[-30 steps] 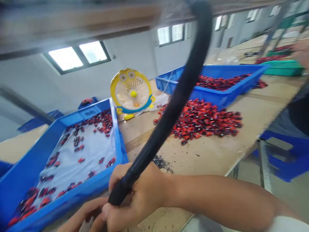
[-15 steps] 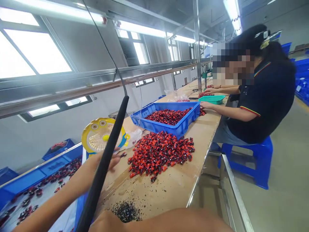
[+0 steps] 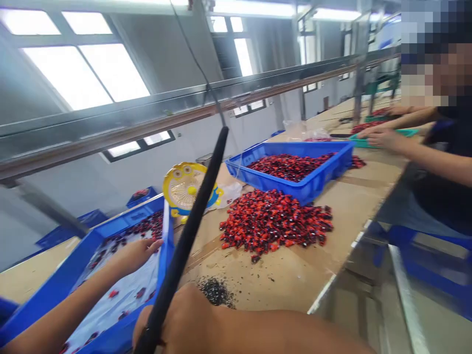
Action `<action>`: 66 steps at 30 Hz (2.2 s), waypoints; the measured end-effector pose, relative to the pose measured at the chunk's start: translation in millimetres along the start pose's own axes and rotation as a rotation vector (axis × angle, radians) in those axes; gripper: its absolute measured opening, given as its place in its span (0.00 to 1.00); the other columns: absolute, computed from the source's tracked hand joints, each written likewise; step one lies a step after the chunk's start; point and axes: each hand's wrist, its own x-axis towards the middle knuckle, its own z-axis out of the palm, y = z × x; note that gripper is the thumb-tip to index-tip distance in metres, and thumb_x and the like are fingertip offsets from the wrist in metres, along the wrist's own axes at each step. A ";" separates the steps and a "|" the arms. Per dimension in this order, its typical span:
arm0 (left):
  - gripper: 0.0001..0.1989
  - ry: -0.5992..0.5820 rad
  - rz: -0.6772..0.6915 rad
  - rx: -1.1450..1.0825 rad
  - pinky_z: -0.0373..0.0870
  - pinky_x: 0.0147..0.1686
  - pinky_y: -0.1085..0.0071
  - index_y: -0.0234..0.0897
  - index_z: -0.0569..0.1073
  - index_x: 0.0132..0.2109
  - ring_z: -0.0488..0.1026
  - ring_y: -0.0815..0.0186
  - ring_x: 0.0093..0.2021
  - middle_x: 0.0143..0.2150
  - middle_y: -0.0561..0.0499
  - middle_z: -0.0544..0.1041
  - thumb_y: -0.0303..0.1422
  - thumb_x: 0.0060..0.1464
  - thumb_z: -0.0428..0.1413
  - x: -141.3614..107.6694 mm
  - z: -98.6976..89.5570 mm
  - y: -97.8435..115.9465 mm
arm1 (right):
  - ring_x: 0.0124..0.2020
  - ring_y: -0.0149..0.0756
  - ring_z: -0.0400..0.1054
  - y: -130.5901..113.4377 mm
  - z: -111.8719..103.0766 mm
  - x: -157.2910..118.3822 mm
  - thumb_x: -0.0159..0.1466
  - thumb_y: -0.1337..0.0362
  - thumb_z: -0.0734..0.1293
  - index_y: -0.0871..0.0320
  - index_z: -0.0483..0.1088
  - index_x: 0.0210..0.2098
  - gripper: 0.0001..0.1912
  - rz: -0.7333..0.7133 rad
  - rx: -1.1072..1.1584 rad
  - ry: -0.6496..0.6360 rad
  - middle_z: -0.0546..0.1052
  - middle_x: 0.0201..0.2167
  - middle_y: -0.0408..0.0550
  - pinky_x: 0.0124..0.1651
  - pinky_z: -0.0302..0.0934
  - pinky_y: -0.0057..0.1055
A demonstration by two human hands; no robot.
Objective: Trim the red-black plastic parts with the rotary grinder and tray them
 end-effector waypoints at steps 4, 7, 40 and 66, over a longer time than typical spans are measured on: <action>0.18 -0.224 -0.137 -0.032 0.84 0.53 0.52 0.35 0.77 0.63 0.83 0.53 0.55 0.61 0.42 0.81 0.39 0.72 0.64 -24.5 36.6 -29.5 | 0.23 0.25 0.67 -17.7 1.6 -10.7 0.61 0.57 0.77 0.57 0.71 0.33 0.14 -0.092 0.017 0.163 0.74 0.25 0.37 0.24 0.60 0.21; 0.19 -0.270 -0.172 -0.048 0.83 0.55 0.50 0.36 0.76 0.64 0.82 0.52 0.56 0.63 0.41 0.80 0.39 0.72 0.64 -34.6 49.6 -38.9 | 0.26 0.28 0.66 -21.2 0.3 -19.9 0.73 0.47 0.71 0.58 0.71 0.36 0.20 -0.146 0.006 0.207 0.72 0.28 0.38 0.29 0.65 0.26; 0.25 0.018 0.026 -1.865 0.73 0.32 0.73 0.38 0.89 0.46 0.75 0.71 0.29 0.38 0.48 0.82 0.50 0.49 0.79 -180.6 77.2 -17.0 | 0.24 0.29 0.77 -44.5 -51.7 7.2 0.66 0.63 0.68 0.51 0.70 0.43 0.06 -0.214 -0.749 0.300 0.80 0.27 0.33 0.29 0.71 0.27; 0.12 -0.003 0.036 -1.913 0.87 0.50 0.72 0.45 0.91 0.49 0.91 0.60 0.44 0.45 0.45 0.92 0.41 0.60 0.75 -220.0 102.1 0.5 | 0.19 0.22 0.63 -98.5 13.1 -1.6 0.66 0.55 0.71 0.45 0.75 0.35 0.04 0.441 -0.345 0.824 0.69 0.21 0.31 0.27 0.63 0.15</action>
